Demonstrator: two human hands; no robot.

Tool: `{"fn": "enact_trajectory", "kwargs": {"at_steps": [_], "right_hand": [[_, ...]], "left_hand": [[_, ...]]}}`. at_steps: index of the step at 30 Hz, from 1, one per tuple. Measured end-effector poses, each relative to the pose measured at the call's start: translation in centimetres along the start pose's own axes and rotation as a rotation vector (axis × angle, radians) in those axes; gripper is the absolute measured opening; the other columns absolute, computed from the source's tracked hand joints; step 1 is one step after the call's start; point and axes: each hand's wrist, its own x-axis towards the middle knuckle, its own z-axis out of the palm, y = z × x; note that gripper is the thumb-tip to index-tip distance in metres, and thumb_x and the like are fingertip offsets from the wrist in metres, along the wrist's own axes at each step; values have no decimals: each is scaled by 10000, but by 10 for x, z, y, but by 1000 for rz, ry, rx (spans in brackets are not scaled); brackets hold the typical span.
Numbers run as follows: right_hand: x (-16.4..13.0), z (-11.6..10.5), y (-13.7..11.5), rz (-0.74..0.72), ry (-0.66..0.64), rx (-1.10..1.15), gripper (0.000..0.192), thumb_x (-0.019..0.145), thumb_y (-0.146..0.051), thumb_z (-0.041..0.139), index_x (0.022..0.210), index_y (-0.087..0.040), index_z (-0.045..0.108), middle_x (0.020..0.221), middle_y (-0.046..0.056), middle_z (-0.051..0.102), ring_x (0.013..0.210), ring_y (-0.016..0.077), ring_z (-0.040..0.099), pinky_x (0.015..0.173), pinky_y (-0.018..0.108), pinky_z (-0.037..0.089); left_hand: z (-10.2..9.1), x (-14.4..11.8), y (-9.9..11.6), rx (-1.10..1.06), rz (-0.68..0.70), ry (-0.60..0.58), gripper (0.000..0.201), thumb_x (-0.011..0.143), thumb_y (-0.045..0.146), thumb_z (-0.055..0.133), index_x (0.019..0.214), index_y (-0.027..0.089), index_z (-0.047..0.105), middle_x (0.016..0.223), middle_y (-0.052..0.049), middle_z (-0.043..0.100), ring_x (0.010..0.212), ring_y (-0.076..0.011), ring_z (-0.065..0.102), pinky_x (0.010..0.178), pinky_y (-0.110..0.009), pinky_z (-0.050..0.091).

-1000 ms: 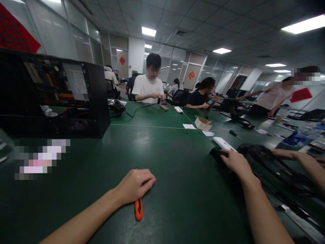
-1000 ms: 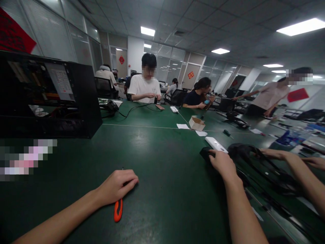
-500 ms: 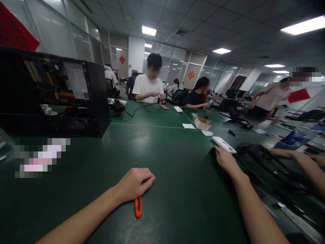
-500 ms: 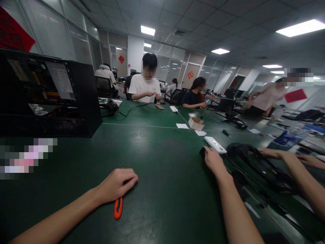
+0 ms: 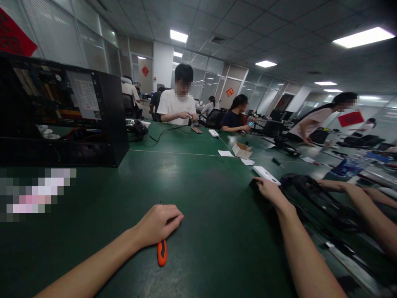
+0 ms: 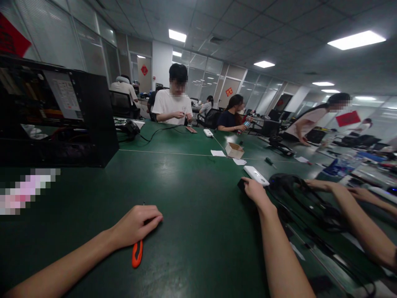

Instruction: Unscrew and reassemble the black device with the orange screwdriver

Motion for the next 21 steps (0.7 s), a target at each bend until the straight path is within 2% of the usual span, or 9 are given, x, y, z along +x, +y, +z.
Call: {"fn": "enact_trajectory", "kwargs": {"at_steps": [5,11,15,18,21], "right_hand": [[3,3,1,-31,2,56,328,990,-332,584,1274,-174,627,1277,110,656,1121,232,649,977,454,528],[-1,9,-1,4,41,101,363,978,-382,607,1283,-185,603,1308,102,618,1119,235,634,952,472,544],[-6,10,-8,17,79,117,331,1005,-285,512,1294,-181,637,1284,140,660,1148,256,642,987,447,513],[-15,-1,-11,25,155,126,447,969,-209,439,1384,-147,593,1336,197,642,1208,311,621,1007,450,481],[-32,-25,-3,35,276,137,513,946,-236,422,1430,-105,532,1395,216,597,1260,333,581,1031,460,450]], "left_hand": [[-2,1,2,-9,-3,-12,291,1028,268,446,886,181,684,806,-28,677,728,-154,635,706,-267,457],[-5,2,0,-47,-27,16,300,1037,273,422,921,189,686,852,-32,687,781,-163,658,738,-270,489],[-14,-1,-7,-79,-47,78,294,982,125,415,1144,207,645,1005,-40,699,913,-171,670,837,-284,518],[-24,-5,-10,5,6,-44,504,804,-53,419,1145,233,654,1163,-42,681,1088,-194,640,967,-328,486],[-30,-7,-10,132,53,-191,481,747,-89,463,988,243,713,1154,-29,688,1124,-223,623,1000,-369,456]]}}
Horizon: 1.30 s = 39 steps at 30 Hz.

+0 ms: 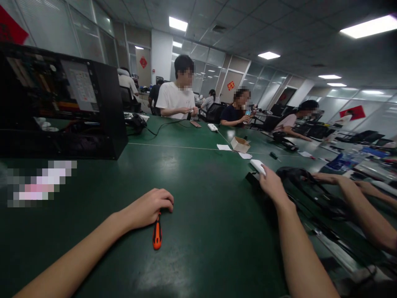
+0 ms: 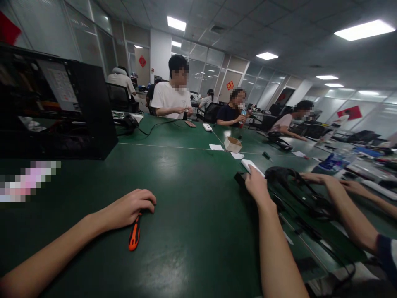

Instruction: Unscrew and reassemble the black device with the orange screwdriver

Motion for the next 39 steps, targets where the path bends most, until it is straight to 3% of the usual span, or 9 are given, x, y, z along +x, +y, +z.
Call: {"fn": "enact_trajectory", "kwargs": {"at_steps": [6,9,15,19,24,31,34,36,39], "right_hand": [[-53,-50,31,128,119,-50,450,928,-464,450,1163,-123,626,1065,209,711,983,343,677,833,430,506],[-89,-47,41,148,-11,-89,397,836,-546,579,975,-174,599,900,165,709,826,317,682,692,379,496],[-116,-42,38,174,-156,-166,282,857,-522,565,879,-246,515,724,74,660,679,280,648,572,327,403],[-116,-51,-7,18,-114,-78,271,874,-507,573,847,-250,491,731,64,643,685,256,619,583,313,360],[-120,-47,-111,-361,-234,287,270,891,-475,618,853,-242,487,788,38,634,667,198,558,617,295,345],[-126,-8,-211,-766,-512,570,221,813,-379,749,894,-221,617,852,17,649,736,180,576,682,280,398],[-128,-4,-225,-726,-543,768,373,771,-432,791,1040,-216,650,986,41,688,878,212,626,794,313,449],[-131,-6,-232,-538,-511,1044,393,782,-410,779,1105,-222,659,1053,38,686,951,210,624,862,321,448],[-136,-8,-238,-262,-485,1332,210,774,-375,778,891,-212,717,867,-5,672,820,168,600,793,282,442]], "left_hand": [[2,-2,-7,20,11,34,379,821,-54,488,931,224,721,1068,-42,697,1041,-209,644,939,-329,486],[-3,-4,-12,-19,-16,37,406,840,-24,452,960,238,738,1107,-47,689,1068,-211,636,1006,-359,476],[-13,-6,-12,-30,-77,-49,182,950,220,574,979,289,740,1135,-13,661,1104,-224,634,1210,-620,178],[-4,-4,-10,65,2,14,185,996,260,533,995,254,719,1060,-35,678,1037,-216,643,1186,-559,261],[9,1,0,58,68,150,230,1037,257,450,1046,207,674,945,-48,701,874,-195,642,919,-364,463],[10,7,16,-218,-187,588,216,1014,293,490,984,188,677,869,-35,693,779,-177,637,721,-279,476],[11,8,13,-238,-237,651,231,1012,298,492,993,185,693,906,-49,704,845,-196,651,774,-299,485],[13,8,11,-251,-222,625,229,1010,290,498,1000,186,702,900,-51,703,842,-195,650,773,-301,487],[16,9,10,-268,-188,559,227,1007,280,504,999,194,713,899,-54,704,839,-193,649,770,-304,492]]}}
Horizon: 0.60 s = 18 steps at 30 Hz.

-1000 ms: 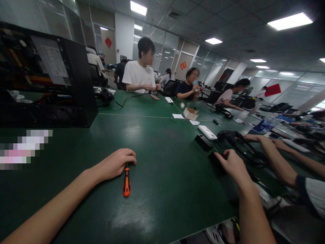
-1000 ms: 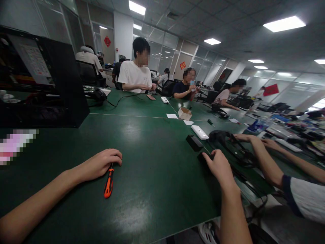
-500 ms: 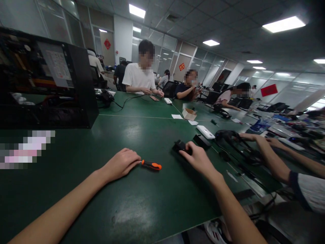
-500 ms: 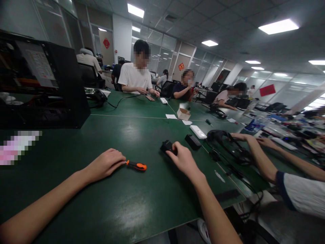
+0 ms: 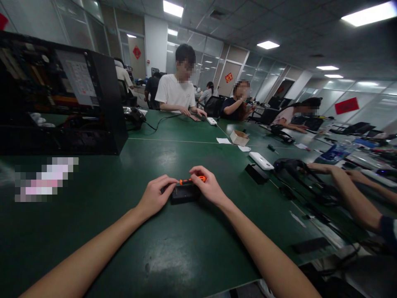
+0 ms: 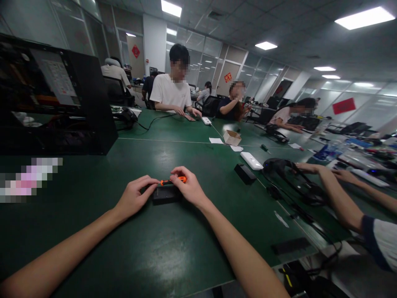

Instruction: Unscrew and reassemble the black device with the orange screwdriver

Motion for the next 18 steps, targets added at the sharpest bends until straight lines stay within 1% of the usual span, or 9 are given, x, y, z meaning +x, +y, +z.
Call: {"fn": "enact_trajectory", "kwargs": {"at_steps": [2,3,4,6,8,11,14,16,18], "right_hand": [[0,1,3,48,68,79,212,755,-385,797,733,-198,698,726,-24,627,711,141,557,715,265,430],[1,0,7,65,109,111,244,750,-405,802,709,-196,683,686,-32,603,669,129,536,679,260,426],[3,-2,11,88,163,160,273,744,-434,807,715,-199,672,662,-42,583,630,117,514,643,255,422],[8,-9,21,142,268,282,334,725,-499,814,771,-209,654,649,-58,560,566,98,478,585,246,428],[14,-17,31,205,336,410,387,693,-528,836,803,-213,640,651,-62,562,540,89,475,565,240,458],[18,-24,41,300,376,569,369,704,-490,851,812,-197,655,681,-27,622,558,95,535,586,243,519],[15,-19,48,373,385,694,290,779,-426,818,820,-180,670,783,32,711,661,121,645,680,263,574],[11,-10,50,402,387,763,253,810,-392,799,823,-177,667,845,58,743,744,141,695,757,287,590],[7,0,52,421,392,817,232,831,-378,783,829,-180,664,871,68,756,773,152,713,794,308,594]], "left_hand": [[2,0,2,-11,5,-15,221,1003,284,511,1012,195,714,941,-60,704,883,-200,653,816,-318,503],[3,0,3,-17,3,-20,208,993,294,532,1040,196,709,985,-66,701,924,-208,654,848,-328,508],[4,0,4,-20,-2,-33,205,972,309,568,1082,197,699,1045,-73,696,976,-219,652,885,-341,511],[6,0,5,-12,-33,-83,323,904,350,668,1190,202,660,1159,-85,679,1061,-247,644,937,-370,512],[7,0,5,10,-82,-140,422,847,377,734,1220,204,642,1180,-87,681,1064,-265,652,936,-392,520],[9,1,2,29,-96,-180,302,873,372,707,1128,211,680,1124,-76,704,1023,-259,667,927,-399,525],[8,1,-3,33,-69,-114,272,929,339,625,1170,225,675,1200,-87,683,1103,-259,650,982,-407,513],[8,3,-8,50,-98,-21,289,953,336,570,1199,213,661,1239,-105,666,1150,-268,635,1015,-429,503],[7,4,-14,60,-137,29,291,972,347,521,1183,201,660,1215,-111,677,1136,-272,646,1016,-443,508]]}}
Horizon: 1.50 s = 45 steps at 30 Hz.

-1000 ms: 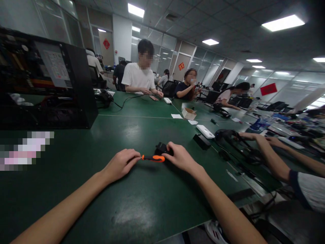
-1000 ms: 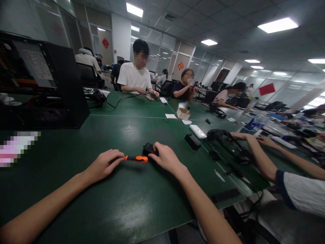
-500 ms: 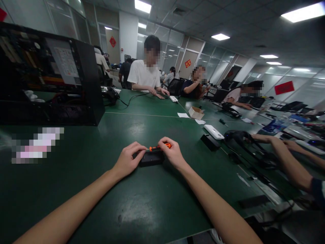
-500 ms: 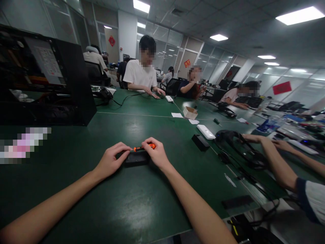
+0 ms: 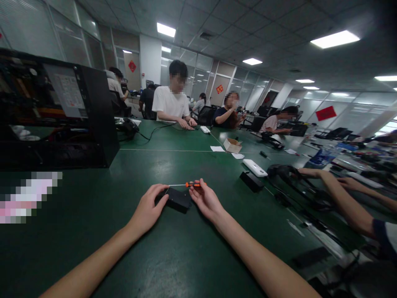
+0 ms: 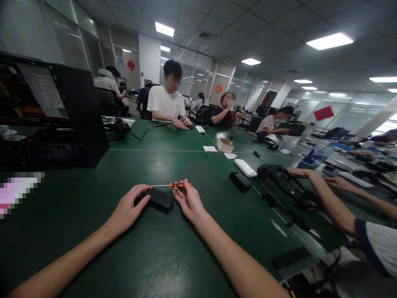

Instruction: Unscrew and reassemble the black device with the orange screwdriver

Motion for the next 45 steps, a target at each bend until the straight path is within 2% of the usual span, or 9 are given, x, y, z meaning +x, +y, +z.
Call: {"fn": "enact_trajectory", "kwargs": {"at_steps": [5,12,18,21,27,31,33,39,45], "right_hand": [[-13,7,14,3,33,91,207,873,-400,739,861,-213,650,858,37,757,760,150,710,811,330,592],[-26,19,11,-21,43,125,223,900,-433,701,888,-218,643,838,27,734,706,133,668,708,274,557],[-36,27,22,140,6,151,278,908,-473,679,868,-202,629,789,26,701,679,129,652,674,262,534],[-38,29,14,46,-58,67,333,842,-498,747,907,-193,629,783,11,690,606,106,605,613,246,510],[-38,28,-28,-415,-84,-234,440,848,-538,719,1087,-190,595,787,-17,677,551,74,527,554,217,468],[-44,31,-52,-693,-88,-541,356,928,-502,627,1115,-208,558,798,-17,670,582,93,555,545,224,460],[-48,41,-65,-772,-180,-742,301,957,-468,592,1118,-217,553,808,-11,665,644,118,598,585,244,480],[-59,101,-112,-706,-662,-1499,178,971,-373,577,1015,-201,589,856,11,678,761,150,640,711,270,460],[-63,121,-122,-612,-765,-1616,127,978,-321,548,997,-199,579,848,12,696,762,152,641,703,260,432]], "left_hand": [[5,-1,-4,5,-45,-46,383,953,438,560,1251,206,625,1255,-114,678,1161,-291,648,1027,-463,511],[14,-8,-7,117,-53,-86,636,852,521,676,1387,205,539,1476,-160,514,1356,-372,501,1105,-570,428],[10,-10,-6,159,-63,-148,810,778,497,753,1474,250,423,1541,-160,429,1386,-394,454,1101,-579,414],[9,-10,0,151,-69,-150,811,765,482,758,1462,246,418,1506,-157,464,1355,-391,486,1087,-560,428],[7,-7,11,153,-132,-178,768,762,501,728,1414,218,438,1465,-148,506,1284,-384,549,1069,-544,446],[7,-7,13,169,-136,-207,797,751,510,734,1424,212,428,1474,-148,502,1324,-386,517,1098,-543,422],[7,-7,14,170,-132,-212,837,733,538,752,1432,212,426,1472,-144,509,1325,-385,517,1104,-539,417],[5,-5,17,176,-110,-214,846,728,533,764,1440,217,433,1465,-129,525,1322,-377,518,1107,-535,412],[0,-3,19,169,-109,-247,842,740,537,757,1449,219,433,1478,-130,517,1313,-378,526,1094,-540,421]]}}
